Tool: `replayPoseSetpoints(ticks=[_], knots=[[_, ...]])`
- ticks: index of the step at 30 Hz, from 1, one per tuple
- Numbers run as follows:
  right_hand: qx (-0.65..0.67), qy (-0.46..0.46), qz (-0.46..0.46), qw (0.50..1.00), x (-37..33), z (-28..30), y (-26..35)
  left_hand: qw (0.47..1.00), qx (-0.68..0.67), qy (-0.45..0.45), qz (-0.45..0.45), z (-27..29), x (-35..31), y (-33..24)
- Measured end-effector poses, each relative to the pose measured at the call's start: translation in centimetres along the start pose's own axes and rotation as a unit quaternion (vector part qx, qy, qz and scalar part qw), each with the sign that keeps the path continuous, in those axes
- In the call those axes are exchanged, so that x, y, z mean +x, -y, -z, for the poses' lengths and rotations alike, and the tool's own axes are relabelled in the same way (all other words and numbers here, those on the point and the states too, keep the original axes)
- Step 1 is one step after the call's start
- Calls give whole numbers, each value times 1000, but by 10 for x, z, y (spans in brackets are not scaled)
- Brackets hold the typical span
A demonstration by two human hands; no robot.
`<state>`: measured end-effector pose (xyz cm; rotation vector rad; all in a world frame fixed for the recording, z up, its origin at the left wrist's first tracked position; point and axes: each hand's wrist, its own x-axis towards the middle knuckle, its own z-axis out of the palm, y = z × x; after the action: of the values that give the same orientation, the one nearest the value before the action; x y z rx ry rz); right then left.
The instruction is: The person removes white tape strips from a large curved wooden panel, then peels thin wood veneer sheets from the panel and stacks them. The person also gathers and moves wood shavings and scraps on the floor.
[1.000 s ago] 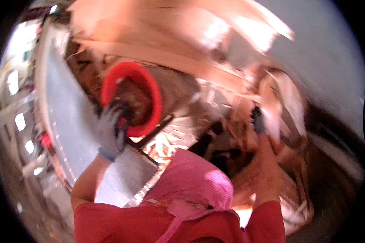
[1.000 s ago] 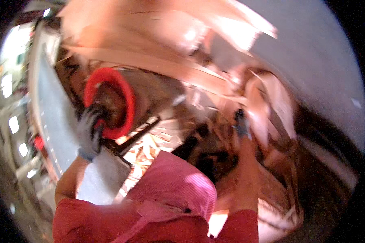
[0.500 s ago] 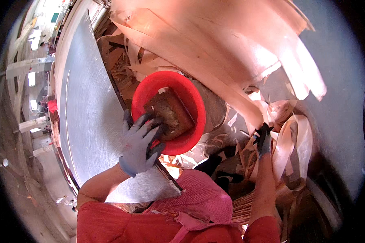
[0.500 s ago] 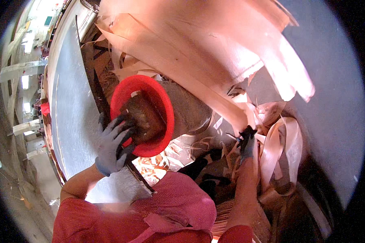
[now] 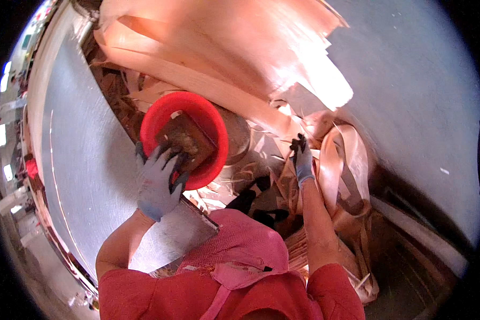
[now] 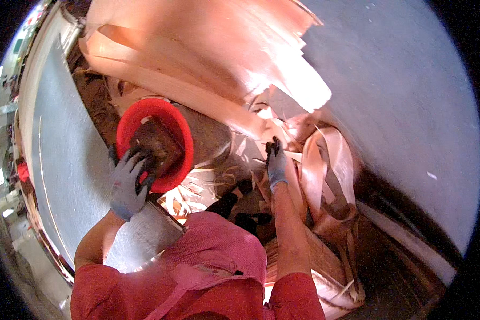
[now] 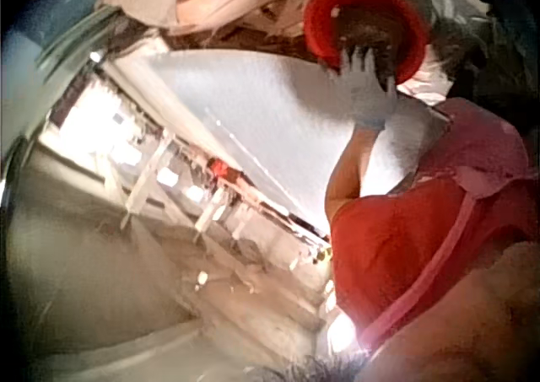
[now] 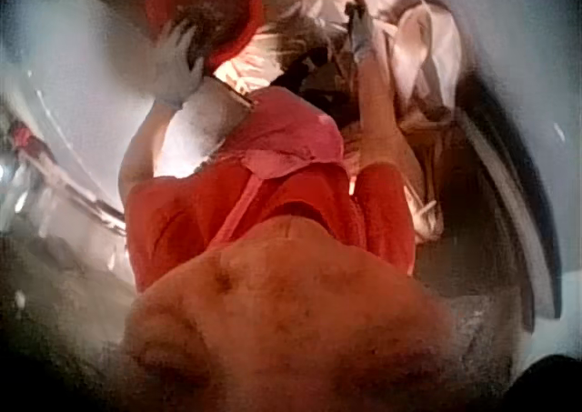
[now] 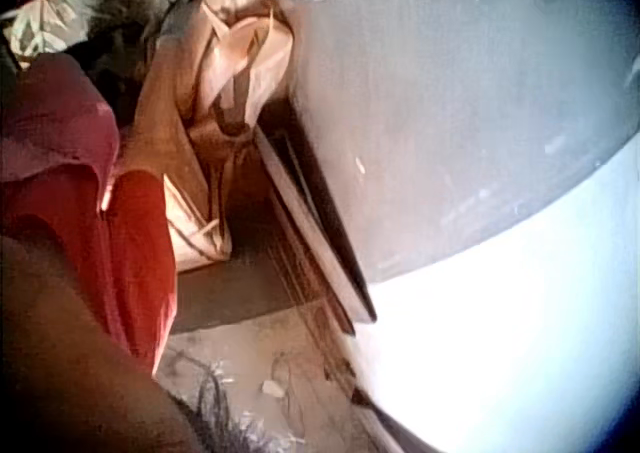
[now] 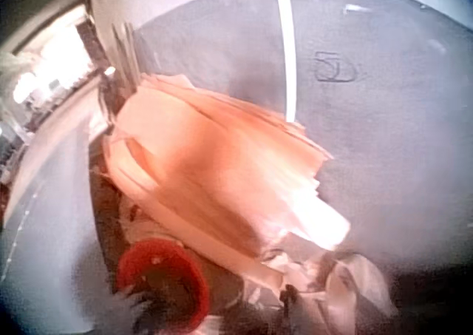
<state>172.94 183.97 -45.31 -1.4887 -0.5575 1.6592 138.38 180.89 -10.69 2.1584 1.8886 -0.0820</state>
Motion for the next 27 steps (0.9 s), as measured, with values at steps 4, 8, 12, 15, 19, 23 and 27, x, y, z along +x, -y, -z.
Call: replayPoseSetpoints(ticks=[4,8,12,15,19,23,27], knots=[[74,-160,157,972,38,58,22,999,-36,0,11,-4,-2,-2],[132,-235,116,956,96,105,76,1000,3,10,4,-7,-5,3],[141,-144,32,979,123,104,122,999,32,-9,-27,0,1,4],[81,-63,68,992,126,78,128,999,19,-12,-27,4,-1,4],[65,-45,127,989,84,-18,152,1000,3,-4,-18,6,-5,2],[-57,-15,185,981,79,-84,169,1000,6,9,-25,9,-1,2],[-63,-17,77,995,67,-72,153,1000,7,-5,-20,6,-2,2]])
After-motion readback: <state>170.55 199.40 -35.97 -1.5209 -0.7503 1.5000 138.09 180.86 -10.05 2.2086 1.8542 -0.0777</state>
